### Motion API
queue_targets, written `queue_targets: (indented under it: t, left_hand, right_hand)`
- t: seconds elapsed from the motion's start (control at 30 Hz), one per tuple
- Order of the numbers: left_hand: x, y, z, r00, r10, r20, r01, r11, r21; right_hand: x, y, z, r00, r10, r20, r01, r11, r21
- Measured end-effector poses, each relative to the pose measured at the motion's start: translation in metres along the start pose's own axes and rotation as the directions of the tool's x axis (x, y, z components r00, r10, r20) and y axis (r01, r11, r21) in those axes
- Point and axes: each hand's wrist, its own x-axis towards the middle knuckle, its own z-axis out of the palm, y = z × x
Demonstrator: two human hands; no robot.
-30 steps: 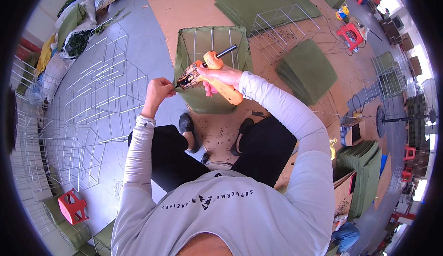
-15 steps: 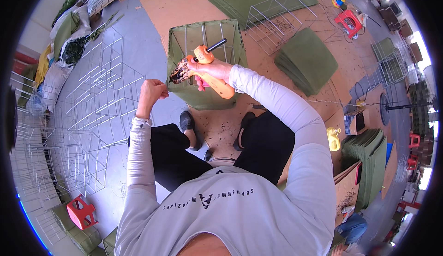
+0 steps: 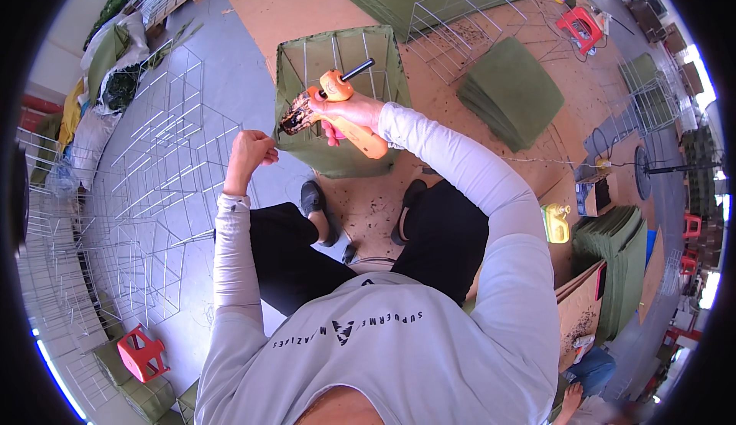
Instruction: Assembling wire frames and attaching green fabric covers using a hot glue gun.
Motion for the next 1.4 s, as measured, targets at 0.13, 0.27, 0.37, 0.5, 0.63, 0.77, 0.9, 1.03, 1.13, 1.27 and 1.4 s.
queue_targets:
  t: [0.13,0.27,0.37,0.5,0.63,0.77,0.9,1.03,1.13,1.27,1.4]
  left_hand:
    - [0.000,0.005,-0.003,0.999,-0.025,0.029,0.026,0.999,-0.020]
    - [0.001,0.005,-0.004,0.997,-0.045,0.055,0.046,0.999,-0.024]
    - [0.000,0.008,-0.006,0.997,-0.050,0.066,0.053,0.998,-0.036]
    - [0.000,0.010,-0.008,0.995,-0.055,0.084,0.056,0.998,-0.011]
    - [-0.003,0.013,-0.009,0.990,-0.060,0.127,0.058,0.998,0.021]
    - [-0.005,0.015,-0.010,0.989,-0.061,0.132,0.054,0.997,0.053]
    - [-0.002,0.012,-0.010,0.989,-0.056,0.133,0.049,0.997,0.055]
    - [-0.003,0.014,-0.009,0.989,-0.050,0.137,0.044,0.998,0.044]
    - [-0.004,0.011,-0.010,0.991,-0.030,0.133,0.026,0.999,0.032]
    - [-0.003,0.009,-0.011,0.987,-0.020,0.158,0.015,0.999,0.028]
    - [-0.002,0.008,-0.011,0.986,-0.011,0.169,0.007,1.000,0.026]
  right_hand:
    - [0.001,0.001,-0.001,1.000,0.019,0.014,-0.018,0.999,-0.050]
    - [0.001,-0.001,-0.001,0.999,0.044,0.021,-0.042,0.995,-0.093]
    - [0.000,-0.001,-0.002,0.998,0.034,0.054,-0.028,0.995,-0.099]
    - [0.000,0.001,0.000,0.997,-0.003,0.078,0.015,0.987,-0.160]
    - [-0.004,-0.001,0.001,0.998,0.032,0.058,-0.021,0.984,-0.178]
    - [-0.008,0.000,0.002,0.998,0.038,0.058,-0.029,0.987,-0.160]
    - [-0.006,0.000,0.003,0.998,0.019,0.061,-0.010,0.990,-0.142]
    - [-0.008,-0.003,0.002,0.998,0.041,0.046,-0.035,0.991,-0.129]
    - [-0.015,-0.005,0.003,0.999,0.013,0.031,-0.007,0.986,-0.167]
    - [-0.022,-0.005,0.005,1.000,0.007,0.028,-0.003,0.988,-0.157]
    - [-0.021,-0.004,0.008,0.999,0.031,0.038,-0.023,0.981,-0.192]
